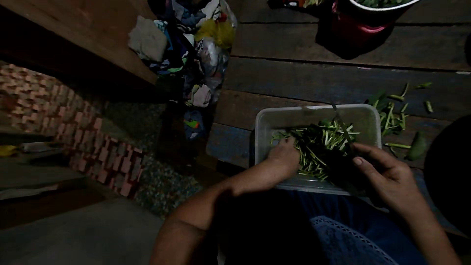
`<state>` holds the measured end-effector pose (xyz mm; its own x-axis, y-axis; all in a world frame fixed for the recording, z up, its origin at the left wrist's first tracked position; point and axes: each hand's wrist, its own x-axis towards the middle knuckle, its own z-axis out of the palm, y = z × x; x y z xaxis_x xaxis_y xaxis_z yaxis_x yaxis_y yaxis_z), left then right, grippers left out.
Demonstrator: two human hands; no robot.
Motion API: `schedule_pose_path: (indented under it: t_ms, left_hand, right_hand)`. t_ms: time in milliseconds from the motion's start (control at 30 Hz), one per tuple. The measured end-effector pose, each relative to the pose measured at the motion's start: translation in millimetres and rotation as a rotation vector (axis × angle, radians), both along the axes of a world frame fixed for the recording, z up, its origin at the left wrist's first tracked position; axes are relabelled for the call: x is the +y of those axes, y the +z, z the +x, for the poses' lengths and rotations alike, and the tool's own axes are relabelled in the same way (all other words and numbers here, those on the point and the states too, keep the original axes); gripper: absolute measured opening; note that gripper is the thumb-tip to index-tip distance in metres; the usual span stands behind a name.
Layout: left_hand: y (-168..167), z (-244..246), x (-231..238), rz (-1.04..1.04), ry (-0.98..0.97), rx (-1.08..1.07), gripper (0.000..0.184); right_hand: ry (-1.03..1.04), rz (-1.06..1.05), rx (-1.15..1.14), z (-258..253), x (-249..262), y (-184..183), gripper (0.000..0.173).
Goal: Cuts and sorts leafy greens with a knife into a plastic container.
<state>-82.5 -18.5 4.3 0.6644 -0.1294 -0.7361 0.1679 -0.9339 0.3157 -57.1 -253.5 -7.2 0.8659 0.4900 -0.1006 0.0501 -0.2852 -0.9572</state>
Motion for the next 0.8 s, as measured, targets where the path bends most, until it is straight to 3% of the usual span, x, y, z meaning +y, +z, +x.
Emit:
schedule_pose_path:
  t_ms: [167, 367, 567, 800]
  left_hand:
    - [-24.3, 9.0, 0.7, 0.035, -0.078, 0.068, 0.044]
    - [5.1, -0.9, 15.7, -0.029, -0.099, 0.224, 0.049]
    - [-3.5, 26.6, 26.8, 0.01, 0.021, -0.03, 0.023]
    - [-24.7, 51.7, -1.0, 0.162, -0.117, -0.13, 0.029]
  right_hand:
    - [0.066, -0.161, 0.015, -5.6, -18.7, 16.6, 0.049]
    - [0.07, -0.251, 0.045, -11.3, -44.7, 15.1, 0.052]
    - [0.007, -0.101, 0.097, -10.9, -49.8, 8.8, 0.047]
    - [0.007, -0.077, 0.063, -10.2, -48.8, 4.8, 0.047]
